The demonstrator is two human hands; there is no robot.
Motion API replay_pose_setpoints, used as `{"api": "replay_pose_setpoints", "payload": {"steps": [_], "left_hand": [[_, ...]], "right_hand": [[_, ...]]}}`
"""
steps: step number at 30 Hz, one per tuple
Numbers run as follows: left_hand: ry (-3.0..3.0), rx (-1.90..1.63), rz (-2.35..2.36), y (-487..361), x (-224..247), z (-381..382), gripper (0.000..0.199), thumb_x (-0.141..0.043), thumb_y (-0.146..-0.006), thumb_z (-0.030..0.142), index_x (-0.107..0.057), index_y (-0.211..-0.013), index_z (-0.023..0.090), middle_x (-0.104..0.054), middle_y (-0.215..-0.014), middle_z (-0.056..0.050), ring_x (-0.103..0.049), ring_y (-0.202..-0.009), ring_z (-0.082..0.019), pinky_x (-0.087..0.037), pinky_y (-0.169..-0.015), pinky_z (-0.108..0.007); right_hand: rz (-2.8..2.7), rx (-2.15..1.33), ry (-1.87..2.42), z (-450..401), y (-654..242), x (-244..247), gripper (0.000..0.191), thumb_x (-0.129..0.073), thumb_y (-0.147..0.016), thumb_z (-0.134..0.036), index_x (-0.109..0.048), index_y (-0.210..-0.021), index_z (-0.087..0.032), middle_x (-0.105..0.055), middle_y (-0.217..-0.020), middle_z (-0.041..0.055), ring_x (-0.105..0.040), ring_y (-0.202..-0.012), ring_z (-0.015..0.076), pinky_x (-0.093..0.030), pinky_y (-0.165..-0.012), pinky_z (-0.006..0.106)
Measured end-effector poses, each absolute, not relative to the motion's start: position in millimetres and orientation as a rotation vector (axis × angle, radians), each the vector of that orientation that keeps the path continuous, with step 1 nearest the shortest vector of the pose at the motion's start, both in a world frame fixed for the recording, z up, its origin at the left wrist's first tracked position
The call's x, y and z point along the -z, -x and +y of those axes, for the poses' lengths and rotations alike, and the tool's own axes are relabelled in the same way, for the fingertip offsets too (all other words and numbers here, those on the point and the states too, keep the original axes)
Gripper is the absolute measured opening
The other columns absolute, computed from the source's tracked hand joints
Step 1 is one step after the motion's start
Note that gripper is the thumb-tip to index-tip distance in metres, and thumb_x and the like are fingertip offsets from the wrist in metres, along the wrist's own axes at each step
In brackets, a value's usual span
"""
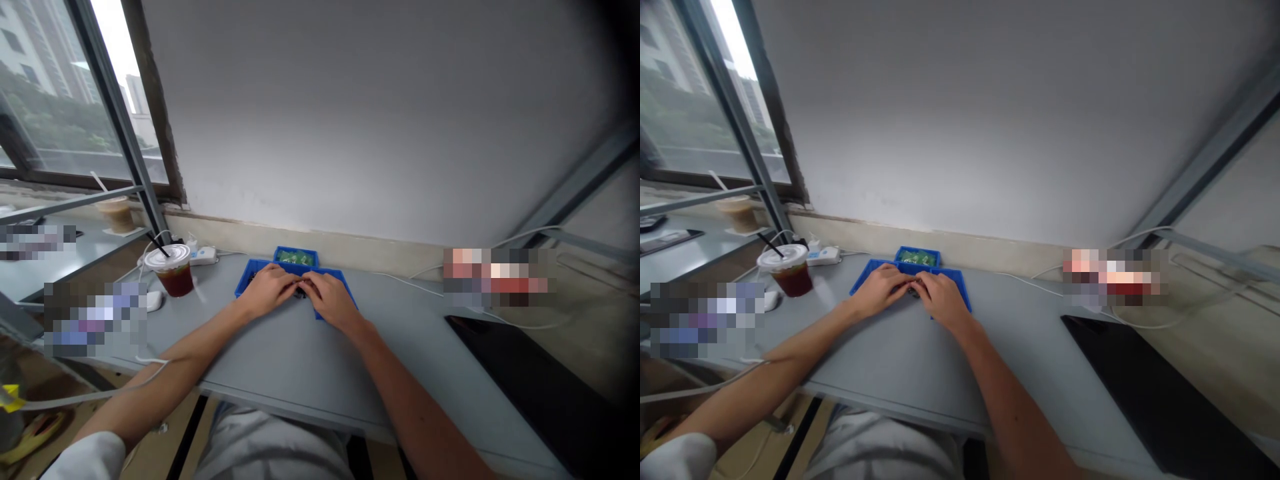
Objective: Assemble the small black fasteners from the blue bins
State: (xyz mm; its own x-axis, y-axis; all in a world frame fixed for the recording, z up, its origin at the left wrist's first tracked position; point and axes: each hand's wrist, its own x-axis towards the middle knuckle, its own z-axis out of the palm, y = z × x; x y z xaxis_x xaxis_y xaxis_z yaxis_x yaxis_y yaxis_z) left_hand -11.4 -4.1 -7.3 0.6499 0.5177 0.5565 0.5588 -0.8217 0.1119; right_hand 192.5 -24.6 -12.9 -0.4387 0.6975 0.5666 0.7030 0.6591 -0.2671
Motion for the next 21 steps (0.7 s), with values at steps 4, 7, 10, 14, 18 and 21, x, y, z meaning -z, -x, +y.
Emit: {"api": "replay_pose_setpoints", "payload": {"steps": [4, 7, 10, 14, 18, 21], "left_hand": [[2.764, 0.925, -0.955, 10.9, 6.5, -4.9, 0.027, -0.047, -0.103, 0.033, -0.067, -0.115, 0.020, -0.073, -0.094, -0.005, -0.065, -0.088, -0.019, -0.045, -0.091, -0.037], [2.738, 0.945, -1.002, 11.9, 5.7, -4.1, 0.028, -0.047, -0.102, 0.035, -0.066, -0.119, 0.022, -0.073, -0.099, -0.005, -0.065, -0.094, -0.020, -0.044, -0.091, -0.037], [2.722, 0.914, -1.048, 12.8, 6.3, -2.6, 0.027, -0.047, -0.102, 0.033, -0.066, -0.118, 0.023, -0.074, -0.102, -0.005, -0.065, -0.096, -0.021, -0.044, -0.091, -0.037], [2.720, 0.839, -1.089, 10.6, 9.5, -2.7, 0.026, -0.049, -0.101, 0.029, -0.066, -0.119, 0.023, -0.074, -0.099, -0.005, -0.066, -0.094, -0.021, -0.045, -0.091, -0.038], [2.701, 0.816, -1.110, 6.9, 12.6, -4.4, 0.024, -0.050, -0.099, 0.027, -0.067, -0.116, 0.022, -0.074, -0.099, -0.005, -0.065, -0.095, -0.022, -0.045, -0.091, -0.040], [2.621, 0.941, -1.172, 8.6, 10.1, -3.7, 0.023, -0.049, -0.100, 0.028, -0.068, -0.110, 0.022, -0.074, -0.102, -0.005, -0.064, -0.098, -0.023, -0.045, -0.091, -0.040]], "right_hand": [[-2.171, 0.039, 1.000, -19.8, -200.5, 10.8, 0.021, -0.045, -0.102, -0.028, -0.065, -0.102, -0.020, -0.073, -0.099, 0.0077, -0.065, -0.090, 0.0215, -0.046, -0.084, 0.034], [-2.066, 0.114, 1.029, -17.0, -210.3, 6.9, 0.022, -0.045, -0.101, -0.029, -0.065, -0.102, -0.020, -0.072, -0.097, 0.0079, -0.065, -0.088, 0.0218, -0.046, -0.084, 0.035], [-1.890, 0.311, 1.072, -14.0, -220.3, 3.2, 0.023, -0.047, -0.101, -0.031, -0.065, -0.101, -0.019, -0.071, -0.095, 0.0088, -0.063, -0.086, 0.0228, -0.045, -0.083, 0.036], [-1.787, 0.447, 1.137, -9.0, -230.3, 0.7, 0.021, -0.046, -0.099, -0.029, -0.064, -0.099, -0.018, -0.069, -0.088, 0.0073, -0.059, -0.082, 0.0223, -0.041, -0.080, 0.037], [-1.804, 0.444, 1.150, -7.9, -232.5, 1.3, 0.019, -0.047, -0.099, -0.028, -0.064, -0.098, -0.019, -0.069, -0.088, 0.0073, -0.058, -0.082, 0.0229, -0.041, -0.079, 0.037], [-1.849, 0.368, 1.118, -12.7, -221.1, 3.2, 0.019, -0.048, -0.099, -0.028, -0.064, -0.098, -0.019, -0.069, -0.091, 0.0082, -0.059, -0.088, 0.0242, -0.042, -0.082, 0.038]]}}
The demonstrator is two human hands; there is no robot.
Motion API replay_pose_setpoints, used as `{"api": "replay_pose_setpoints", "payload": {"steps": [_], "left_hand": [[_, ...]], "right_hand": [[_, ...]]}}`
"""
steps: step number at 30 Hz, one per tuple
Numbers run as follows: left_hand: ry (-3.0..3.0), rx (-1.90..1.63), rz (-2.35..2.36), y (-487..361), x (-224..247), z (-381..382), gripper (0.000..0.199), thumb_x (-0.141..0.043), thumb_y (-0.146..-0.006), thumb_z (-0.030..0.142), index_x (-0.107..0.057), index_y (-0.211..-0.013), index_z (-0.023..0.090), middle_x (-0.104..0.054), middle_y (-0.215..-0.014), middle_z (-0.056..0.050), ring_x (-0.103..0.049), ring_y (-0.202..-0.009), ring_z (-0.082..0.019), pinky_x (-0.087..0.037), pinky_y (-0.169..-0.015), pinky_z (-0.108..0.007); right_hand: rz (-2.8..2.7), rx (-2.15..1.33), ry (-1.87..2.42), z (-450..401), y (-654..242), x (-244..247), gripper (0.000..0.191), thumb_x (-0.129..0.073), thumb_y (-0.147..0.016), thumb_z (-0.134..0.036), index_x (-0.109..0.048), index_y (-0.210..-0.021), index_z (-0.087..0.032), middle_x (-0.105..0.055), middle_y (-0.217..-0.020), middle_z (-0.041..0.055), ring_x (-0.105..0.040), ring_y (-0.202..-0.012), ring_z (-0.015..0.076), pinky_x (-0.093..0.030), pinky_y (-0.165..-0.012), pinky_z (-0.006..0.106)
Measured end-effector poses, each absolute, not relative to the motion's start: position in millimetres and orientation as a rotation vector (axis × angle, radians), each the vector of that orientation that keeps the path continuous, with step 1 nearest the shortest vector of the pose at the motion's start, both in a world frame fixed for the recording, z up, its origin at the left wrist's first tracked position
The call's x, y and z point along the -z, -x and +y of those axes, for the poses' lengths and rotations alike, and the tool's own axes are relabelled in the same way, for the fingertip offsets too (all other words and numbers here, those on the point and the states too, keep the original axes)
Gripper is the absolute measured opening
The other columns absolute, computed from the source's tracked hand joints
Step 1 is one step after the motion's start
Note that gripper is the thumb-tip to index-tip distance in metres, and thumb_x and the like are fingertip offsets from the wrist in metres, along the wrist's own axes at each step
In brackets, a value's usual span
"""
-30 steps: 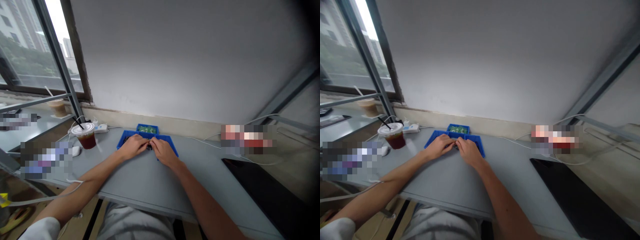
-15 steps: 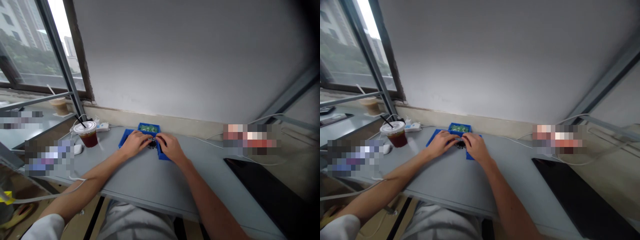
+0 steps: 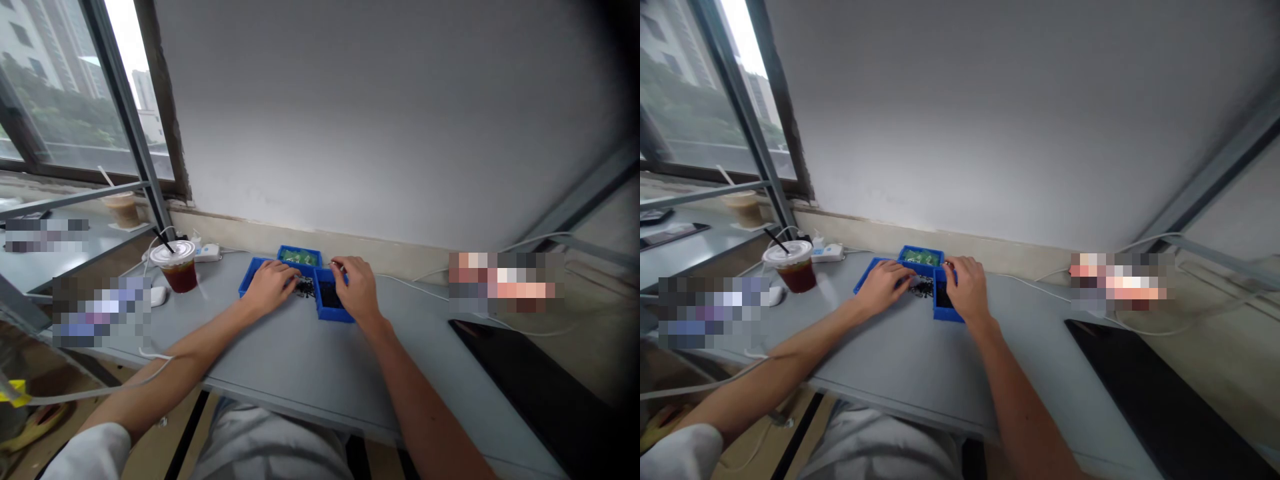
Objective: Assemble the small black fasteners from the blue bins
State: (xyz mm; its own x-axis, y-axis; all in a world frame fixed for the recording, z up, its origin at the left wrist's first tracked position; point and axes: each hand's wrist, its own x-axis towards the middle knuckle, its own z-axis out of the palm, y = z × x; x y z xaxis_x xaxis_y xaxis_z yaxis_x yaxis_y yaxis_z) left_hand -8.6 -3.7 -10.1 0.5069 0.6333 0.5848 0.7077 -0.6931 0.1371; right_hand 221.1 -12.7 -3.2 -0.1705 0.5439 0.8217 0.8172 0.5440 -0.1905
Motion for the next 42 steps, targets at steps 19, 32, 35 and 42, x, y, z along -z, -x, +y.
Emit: {"api": "replay_pose_setpoints", "payload": {"steps": [19, 32, 35, 42], "left_hand": [[2.350, 1.464, -1.341, 36.2, -0.6, 13.0, 0.025, -0.042, -0.101, 0.026, -0.065, -0.109, 0.021, -0.071, -0.095, -0.005, -0.064, -0.090, -0.020, -0.048, -0.087, -0.034], [2.488, 1.405, -1.333, 32.2, 10.5, 14.5, 0.027, -0.041, -0.102, 0.031, -0.065, -0.109, 0.023, -0.071, -0.101, -0.005, -0.065, -0.097, -0.020, -0.049, -0.092, -0.035], [2.475, 1.430, -1.322, 32.8, 9.1, 13.9, 0.027, -0.040, -0.102, 0.030, -0.064, -0.113, 0.022, -0.070, -0.101, -0.005, -0.064, -0.096, -0.020, -0.048, -0.092, -0.036], [2.495, 1.380, -1.252, 30.8, 4.9, 12.6, 0.028, -0.043, -0.101, 0.029, -0.060, -0.121, 0.020, -0.068, -0.103, -0.007, -0.058, -0.102, -0.022, -0.046, -0.096, -0.040]], "right_hand": [[-2.606, -0.005, 1.515, 26.5, -130.9, 5.9, 0.016, -0.061, -0.089, -0.020, -0.076, -0.092, -0.021, -0.076, -0.094, 0.0101, -0.068, -0.098, 0.0265, -0.043, -0.090, 0.036], [-2.625, -0.022, 1.537, 27.5, -126.0, 20.2, 0.017, -0.061, -0.087, -0.020, -0.076, -0.095, -0.018, -0.076, -0.099, 0.0130, -0.069, -0.097, 0.0266, -0.046, -0.085, 0.033], [-2.590, 0.000, 1.518, 24.5, -129.3, 15.1, 0.015, -0.061, -0.087, -0.017, -0.075, -0.091, -0.019, -0.076, -0.095, 0.0115, -0.069, -0.093, 0.0254, -0.047, -0.083, 0.033], [-2.213, -0.105, 1.230, 15.1, -159.1, -0.4, 0.014, -0.062, -0.085, -0.011, -0.072, -0.089, -0.021, -0.074, -0.081, 0.0036, -0.068, -0.074, 0.0188, -0.050, -0.074, 0.030]]}}
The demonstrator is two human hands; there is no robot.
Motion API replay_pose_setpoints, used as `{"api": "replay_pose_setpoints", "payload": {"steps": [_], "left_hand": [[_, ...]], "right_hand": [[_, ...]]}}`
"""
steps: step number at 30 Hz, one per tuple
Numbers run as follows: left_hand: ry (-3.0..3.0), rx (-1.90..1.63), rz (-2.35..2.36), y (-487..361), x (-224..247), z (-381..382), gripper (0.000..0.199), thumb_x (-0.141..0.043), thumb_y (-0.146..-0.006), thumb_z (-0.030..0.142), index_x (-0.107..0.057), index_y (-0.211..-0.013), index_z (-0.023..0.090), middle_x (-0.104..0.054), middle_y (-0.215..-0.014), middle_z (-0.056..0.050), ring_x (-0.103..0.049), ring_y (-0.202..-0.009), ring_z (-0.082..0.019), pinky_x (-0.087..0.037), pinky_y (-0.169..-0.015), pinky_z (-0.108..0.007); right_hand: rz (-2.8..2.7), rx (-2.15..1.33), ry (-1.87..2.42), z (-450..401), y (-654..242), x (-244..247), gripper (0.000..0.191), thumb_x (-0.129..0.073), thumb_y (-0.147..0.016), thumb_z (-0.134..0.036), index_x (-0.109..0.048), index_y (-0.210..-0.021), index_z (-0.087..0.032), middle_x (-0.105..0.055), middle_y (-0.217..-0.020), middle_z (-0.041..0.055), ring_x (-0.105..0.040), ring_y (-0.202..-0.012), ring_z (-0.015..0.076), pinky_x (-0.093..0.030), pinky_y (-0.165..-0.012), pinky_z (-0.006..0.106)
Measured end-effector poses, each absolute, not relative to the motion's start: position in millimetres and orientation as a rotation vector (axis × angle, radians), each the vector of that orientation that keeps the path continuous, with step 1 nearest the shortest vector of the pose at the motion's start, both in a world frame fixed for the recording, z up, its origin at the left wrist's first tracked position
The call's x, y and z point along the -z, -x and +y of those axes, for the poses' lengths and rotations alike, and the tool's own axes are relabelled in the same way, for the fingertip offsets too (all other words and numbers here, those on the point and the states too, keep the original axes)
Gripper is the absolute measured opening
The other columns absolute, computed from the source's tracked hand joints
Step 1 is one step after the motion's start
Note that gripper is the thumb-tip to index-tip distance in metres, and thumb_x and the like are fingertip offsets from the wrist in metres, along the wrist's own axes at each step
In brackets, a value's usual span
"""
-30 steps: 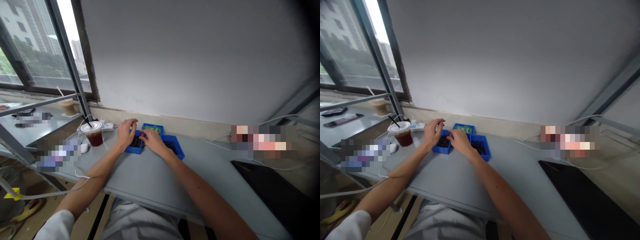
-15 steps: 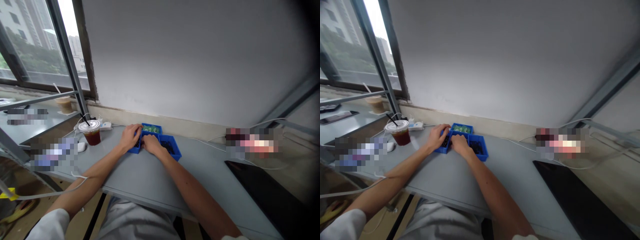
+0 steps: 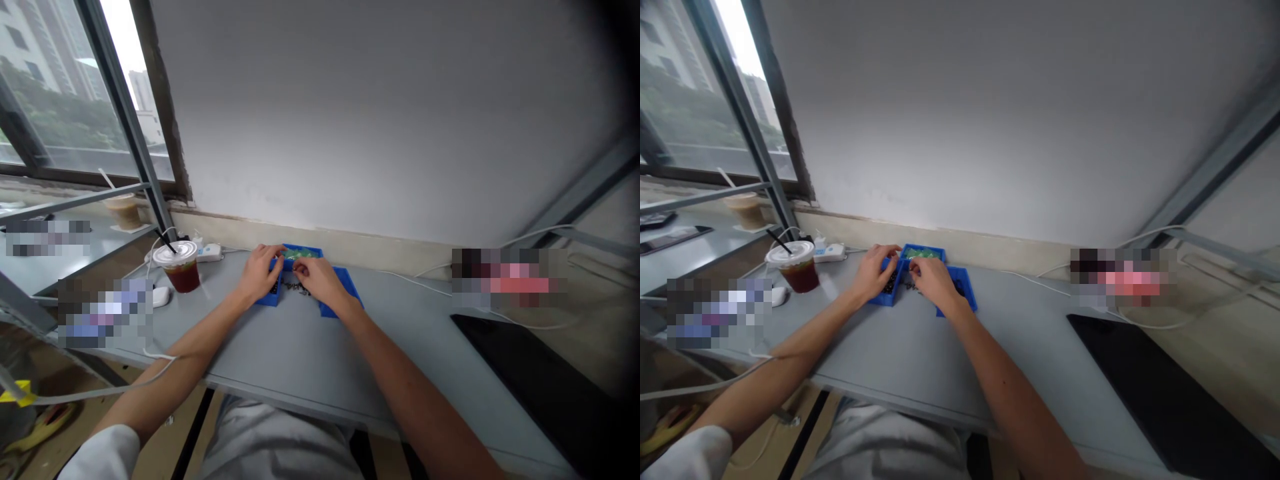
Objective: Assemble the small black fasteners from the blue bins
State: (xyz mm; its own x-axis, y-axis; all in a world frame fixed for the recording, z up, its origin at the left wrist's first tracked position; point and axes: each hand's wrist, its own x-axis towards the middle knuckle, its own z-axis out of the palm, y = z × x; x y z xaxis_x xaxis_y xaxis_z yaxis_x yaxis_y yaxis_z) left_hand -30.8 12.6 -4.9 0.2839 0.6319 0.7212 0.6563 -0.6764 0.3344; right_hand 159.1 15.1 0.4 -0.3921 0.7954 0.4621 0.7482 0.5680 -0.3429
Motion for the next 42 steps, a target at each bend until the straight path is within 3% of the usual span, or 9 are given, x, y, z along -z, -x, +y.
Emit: {"api": "replay_pose_setpoints", "payload": {"steps": [5, 12, 19, 27, 34, 42], "left_hand": [[2.579, 1.113, -1.138, 24.2, 2.8, 5.2, 0.028, -0.045, -0.100, 0.032, -0.063, -0.118, 0.021, -0.067, -0.110, -0.008, -0.055, -0.106, -0.024, -0.043, -0.100, -0.043], [2.713, 0.883, -0.934, 20.5, 2.6, -0.5, 0.027, -0.046, -0.099, 0.029, -0.064, -0.119, 0.021, -0.067, -0.115, -0.008, -0.054, -0.109, -0.024, -0.039, -0.101, -0.041], [2.754, 0.955, -0.929, 22.9, 4.2, 4.3, 0.022, -0.046, -0.099, 0.028, -0.067, -0.102, 0.019, -0.071, -0.099, -0.006, -0.058, -0.098, -0.022, -0.041, -0.097, -0.039], [2.795, 1.002, -0.932, 22.3, 6.1, 4.3, 0.021, -0.047, -0.096, 0.025, -0.066, -0.102, 0.020, -0.071, -0.100, -0.006, -0.062, -0.099, -0.021, -0.043, -0.098, -0.039], [2.738, 1.033, -0.938, 21.3, 6.9, 4.9, 0.019, -0.048, -0.095, 0.024, -0.066, -0.097, 0.019, -0.070, -0.093, -0.005, -0.062, -0.092, -0.020, -0.045, -0.094, -0.038], [2.783, 1.042, -0.943, 20.3, 7.0, 3.9, 0.019, -0.048, -0.095, 0.023, -0.066, -0.095, 0.020, -0.071, -0.094, -0.006, -0.064, -0.092, -0.020, -0.046, -0.093, -0.037]], "right_hand": [[-1.960, -0.368, 1.009, 0.2, -180.0, 5.0, 0.011, -0.061, -0.088, -0.019, -0.069, -0.095, -0.021, -0.075, -0.088, 0.0031, -0.071, -0.080, 0.0181, -0.055, -0.078, 0.031], [-2.062, -0.034, 0.910, -9.1, -180.0, 17.2, 0.012, -0.058, -0.094, -0.019, -0.069, -0.094, -0.021, -0.075, -0.096, 0.0059, -0.068, -0.092, 0.0214, -0.047, -0.088, 0.037], [-2.035, 0.161, 0.963, -10.8, -175.2, 24.3, 0.018, -0.052, -0.098, -0.021, -0.070, -0.097, -0.021, -0.075, -0.096, 0.0062, -0.068, -0.090, 0.0218, -0.043, -0.087, 0.037], [-2.084, 0.209, 1.022, -14.4, -172.6, 22.5, 0.025, -0.048, -0.102, -0.026, -0.069, -0.090, -0.020, -0.075, -0.089, 0.0061, -0.067, -0.085, 0.0215, -0.039, -0.083, 0.036], [-2.150, 0.209, 1.014, -15.1, -173.6, 20.8, 0.025, -0.044, -0.102, -0.020, -0.068, -0.100, -0.018, -0.075, -0.095, 0.0074, -0.067, -0.090, 0.0220, -0.038, -0.083, 0.036], [-2.195, 0.224, 1.044, -15.3, -172.9, 21.3, 0.026, -0.041, -0.102, -0.020, -0.066, -0.097, -0.018, -0.073, -0.092, 0.0075, -0.064, -0.089, 0.0221, -0.037, -0.082, 0.035]]}}
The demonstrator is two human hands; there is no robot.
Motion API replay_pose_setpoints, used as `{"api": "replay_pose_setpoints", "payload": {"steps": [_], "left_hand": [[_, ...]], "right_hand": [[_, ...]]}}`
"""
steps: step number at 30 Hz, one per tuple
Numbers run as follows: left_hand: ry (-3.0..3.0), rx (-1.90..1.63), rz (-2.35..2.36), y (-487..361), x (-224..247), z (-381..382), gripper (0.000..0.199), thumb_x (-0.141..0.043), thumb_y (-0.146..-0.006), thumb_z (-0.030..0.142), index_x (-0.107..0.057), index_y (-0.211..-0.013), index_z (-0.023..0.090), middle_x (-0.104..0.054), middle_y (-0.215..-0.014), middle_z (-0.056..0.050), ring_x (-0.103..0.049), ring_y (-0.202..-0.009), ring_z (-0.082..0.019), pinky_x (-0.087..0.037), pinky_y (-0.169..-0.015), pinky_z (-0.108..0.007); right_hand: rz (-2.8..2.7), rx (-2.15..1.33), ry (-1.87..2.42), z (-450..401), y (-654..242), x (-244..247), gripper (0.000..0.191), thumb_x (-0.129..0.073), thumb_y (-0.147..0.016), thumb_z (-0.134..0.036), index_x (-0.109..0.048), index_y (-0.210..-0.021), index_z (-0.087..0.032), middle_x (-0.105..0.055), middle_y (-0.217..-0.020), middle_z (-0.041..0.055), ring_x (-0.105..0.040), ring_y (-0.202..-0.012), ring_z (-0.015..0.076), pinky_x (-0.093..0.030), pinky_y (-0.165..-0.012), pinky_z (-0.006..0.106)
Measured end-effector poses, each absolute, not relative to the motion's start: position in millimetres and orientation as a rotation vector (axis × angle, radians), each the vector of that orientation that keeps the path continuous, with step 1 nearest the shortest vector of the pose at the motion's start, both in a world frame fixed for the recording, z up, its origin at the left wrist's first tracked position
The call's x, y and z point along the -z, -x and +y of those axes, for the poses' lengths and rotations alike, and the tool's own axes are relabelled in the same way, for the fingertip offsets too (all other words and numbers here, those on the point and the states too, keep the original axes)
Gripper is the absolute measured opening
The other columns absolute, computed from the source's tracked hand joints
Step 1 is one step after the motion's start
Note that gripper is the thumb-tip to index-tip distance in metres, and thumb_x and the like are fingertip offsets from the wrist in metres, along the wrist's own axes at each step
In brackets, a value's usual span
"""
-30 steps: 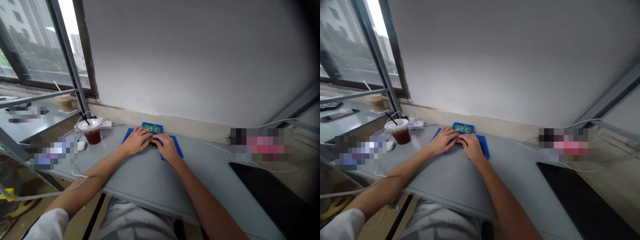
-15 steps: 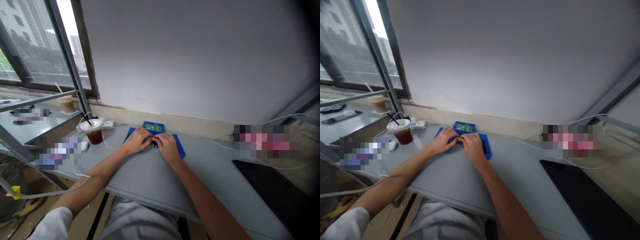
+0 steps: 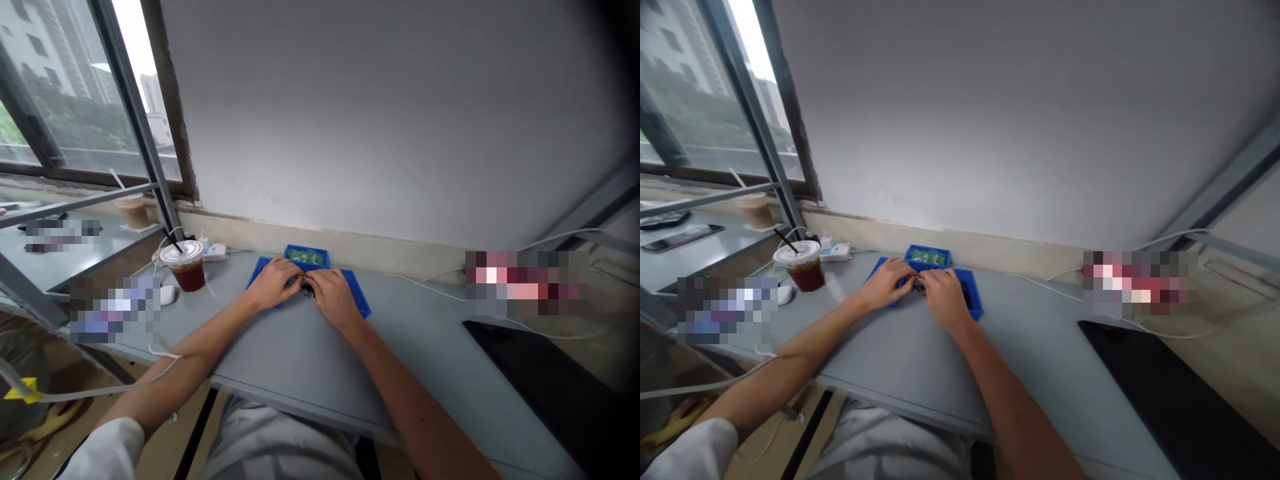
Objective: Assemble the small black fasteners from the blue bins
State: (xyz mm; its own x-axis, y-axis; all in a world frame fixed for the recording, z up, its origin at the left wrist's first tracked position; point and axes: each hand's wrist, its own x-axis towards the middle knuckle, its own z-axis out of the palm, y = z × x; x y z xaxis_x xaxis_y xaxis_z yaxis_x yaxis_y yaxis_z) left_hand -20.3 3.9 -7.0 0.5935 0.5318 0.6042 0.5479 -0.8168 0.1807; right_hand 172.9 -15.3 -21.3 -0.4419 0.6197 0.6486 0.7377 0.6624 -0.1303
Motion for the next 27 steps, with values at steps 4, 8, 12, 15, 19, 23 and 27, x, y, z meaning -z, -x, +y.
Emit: {"api": "replay_pose_setpoints", "payload": {"steps": [4, 8, 12, 15, 19, 23, 27], "left_hand": [[2.800, 1.045, -0.903, 20.4, 5.0, 1.6, 0.018, -0.047, -0.096, 0.022, -0.065, -0.093, 0.020, -0.071, -0.092, -0.005, -0.064, -0.090, -0.019, -0.046, -0.092, -0.036], [2.795, 1.059, -0.875, 20.2, 3.5, 0.5, 0.017, -0.048, -0.095, 0.021, -0.064, -0.090, 0.019, -0.070, -0.089, -0.004, -0.064, -0.088, -0.018, -0.045, -0.092, -0.035], [2.752, 1.053, -0.911, 20.6, 4.0, 1.4, 0.016, -0.049, -0.094, 0.023, -0.064, -0.088, 0.019, -0.070, -0.088, -0.003, -0.063, -0.087, -0.018, -0.044, -0.094, -0.036], [2.723, 1.046, -0.933, 21.0, 5.4, 2.8, 0.016, -0.049, -0.095, 0.024, -0.064, -0.089, 0.019, -0.070, -0.087, -0.003, -0.063, -0.086, -0.018, -0.044, -0.093, -0.036], [2.744, 1.037, -0.917, 20.2, 7.0, 3.8, 0.017, -0.049, -0.095, 0.024, -0.063, -0.086, 0.019, -0.069, -0.085, -0.003, -0.063, -0.085, -0.017, -0.045, -0.092, -0.035], [2.777, 1.029, -0.898, 19.4, 6.6, 3.2, 0.018, -0.047, -0.096, 0.022, -0.063, -0.087, 0.019, -0.068, -0.086, -0.003, -0.063, -0.086, -0.017, -0.045, -0.091, -0.035], [2.790, 1.026, -0.871, 19.8, 5.3, 2.8, 0.018, -0.047, -0.096, 0.022, -0.062, -0.087, 0.018, -0.068, -0.085, -0.003, -0.062, -0.085, -0.017, -0.044, -0.090, -0.033]], "right_hand": [[-2.208, 0.214, 1.054, -16.0, -171.3, 21.9, 0.028, -0.038, -0.103, -0.020, -0.063, -0.091, -0.019, -0.071, -0.085, 0.0067, -0.062, -0.082, 0.0216, -0.037, -0.081, 0.035], [-2.232, 0.201, 1.051, -17.4, -171.6, 19.4, 0.030, -0.037, -0.103, -0.020, -0.060, -0.084, -0.019, -0.068, -0.079, 0.0052, -0.060, -0.078, 0.0209, -0.037, -0.080, 0.034], [-2.215, 0.166, 1.037, -17.4, -173.4, 17.5, 0.024, -0.039, -0.104, -0.021, -0.061, -0.095, -0.019, -0.070, -0.086, 0.0059, -0.063, -0.084, 0.0218, -0.038, -0.083, 0.035], [-2.183, 0.157, 1.022, -16.1, -174.6, 18.5, 0.018, -0.042, -0.102, -0.021, -0.060, -0.107, -0.018, -0.071, -0.093, 0.0073, -0.065, -0.089, 0.0229, -0.040, -0.085, 0.036], [-2.176, 0.177, 0.990, -15.5, -175.0, 19.7, 0.018, -0.042, -0.101, -0.018, -0.060, -0.102, -0.019, -0.072, -0.092, 0.0076, -0.065, -0.088, 0.0232, -0.040, -0.085, 0.036], [-2.176, 0.191, 0.985, -16.0, -174.4, 20.4, 0.019, -0.040, -0.103, -0.019, -0.059, -0.099, -0.019, -0.071, -0.090, 0.0076, -0.064, -0.085, 0.0233, -0.041, -0.083, 0.036], [-2.188, 0.189, 1.000, -15.4, -173.4, 22.5, 0.023, -0.038, -0.103, -0.020, -0.059, -0.095, -0.019, -0.070, -0.085, 0.0072, -0.062, -0.081, 0.0228, -0.040, -0.081, 0.036]]}}
